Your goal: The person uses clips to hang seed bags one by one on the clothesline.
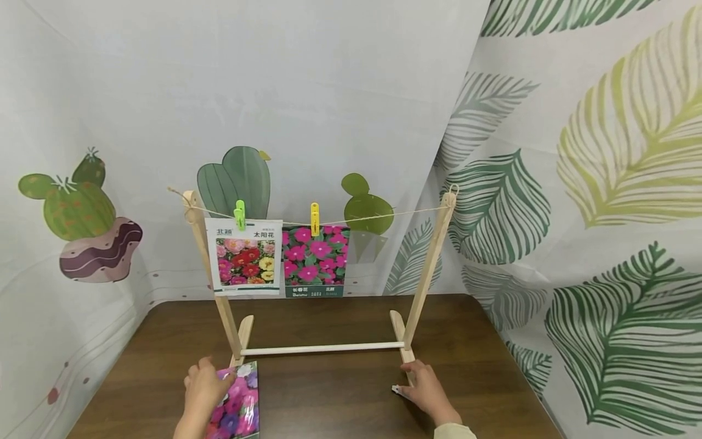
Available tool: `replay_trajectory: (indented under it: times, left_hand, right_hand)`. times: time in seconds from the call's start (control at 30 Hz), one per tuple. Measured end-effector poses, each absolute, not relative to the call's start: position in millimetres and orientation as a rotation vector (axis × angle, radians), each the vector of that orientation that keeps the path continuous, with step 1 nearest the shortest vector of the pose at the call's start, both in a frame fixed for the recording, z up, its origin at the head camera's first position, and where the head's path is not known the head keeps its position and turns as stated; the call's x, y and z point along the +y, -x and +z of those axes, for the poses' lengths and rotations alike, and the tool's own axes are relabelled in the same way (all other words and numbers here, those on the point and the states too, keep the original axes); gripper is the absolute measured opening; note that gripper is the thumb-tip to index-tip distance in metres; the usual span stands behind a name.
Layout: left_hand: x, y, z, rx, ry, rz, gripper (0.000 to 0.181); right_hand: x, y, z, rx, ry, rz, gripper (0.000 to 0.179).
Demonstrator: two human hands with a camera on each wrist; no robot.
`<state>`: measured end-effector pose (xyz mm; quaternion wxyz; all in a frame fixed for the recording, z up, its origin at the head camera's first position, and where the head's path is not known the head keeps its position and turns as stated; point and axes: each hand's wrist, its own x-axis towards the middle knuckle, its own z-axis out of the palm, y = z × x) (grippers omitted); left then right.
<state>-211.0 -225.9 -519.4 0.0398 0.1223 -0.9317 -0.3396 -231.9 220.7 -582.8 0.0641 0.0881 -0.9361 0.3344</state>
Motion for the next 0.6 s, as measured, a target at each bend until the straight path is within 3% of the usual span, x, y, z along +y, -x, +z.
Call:
replay_trajectory:
  times: [0.6]
  left_hand:
    - [-232.9, 205.1, -533.7, -2.938, -0.360, -0.992, 0.068]
  right_hand:
    - [220.1, 226.7, -591.0, -2.802, -0.330, 0.980, 0.035]
